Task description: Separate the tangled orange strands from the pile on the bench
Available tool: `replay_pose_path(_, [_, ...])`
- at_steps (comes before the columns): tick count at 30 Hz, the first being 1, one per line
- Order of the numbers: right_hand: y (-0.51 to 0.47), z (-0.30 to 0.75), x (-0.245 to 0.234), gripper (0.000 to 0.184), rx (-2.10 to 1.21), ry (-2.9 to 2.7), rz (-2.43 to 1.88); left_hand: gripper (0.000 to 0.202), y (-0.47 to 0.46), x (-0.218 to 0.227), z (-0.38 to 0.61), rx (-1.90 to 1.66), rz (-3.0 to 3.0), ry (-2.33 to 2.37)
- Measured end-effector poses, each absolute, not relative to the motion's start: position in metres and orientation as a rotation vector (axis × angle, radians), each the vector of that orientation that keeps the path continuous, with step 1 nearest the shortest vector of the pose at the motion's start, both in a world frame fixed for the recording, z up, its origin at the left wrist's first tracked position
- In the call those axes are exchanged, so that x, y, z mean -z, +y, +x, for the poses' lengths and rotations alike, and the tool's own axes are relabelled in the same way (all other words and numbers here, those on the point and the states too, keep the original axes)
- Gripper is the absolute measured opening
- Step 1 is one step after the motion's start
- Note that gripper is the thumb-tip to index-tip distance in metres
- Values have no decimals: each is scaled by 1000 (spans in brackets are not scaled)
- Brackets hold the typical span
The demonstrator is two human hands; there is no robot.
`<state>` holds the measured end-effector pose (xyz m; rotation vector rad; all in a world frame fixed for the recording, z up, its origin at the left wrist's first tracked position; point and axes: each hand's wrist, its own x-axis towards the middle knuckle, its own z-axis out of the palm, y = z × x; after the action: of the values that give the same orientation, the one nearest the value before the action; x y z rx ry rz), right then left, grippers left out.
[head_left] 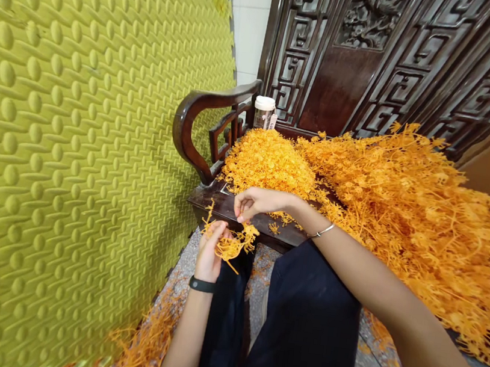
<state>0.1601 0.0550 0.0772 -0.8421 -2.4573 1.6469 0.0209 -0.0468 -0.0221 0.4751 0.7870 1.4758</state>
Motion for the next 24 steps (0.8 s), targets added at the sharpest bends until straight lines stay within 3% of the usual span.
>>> replay_pose_path(6, [37, 143, -78, 31, -1616, -2363, -793, 35, -56, 19, 22, -1351, 681, 855])
replay_pose_path(14, [24, 129, -74, 23, -1101, -2527, -792, 21, -54, 17, 16, -1429, 677, 1031])
replay_pose_path(24, [28, 130, -73, 14, -1116, -2646, -752, 12, -50, 24, 15, -1609, 825, 1080])
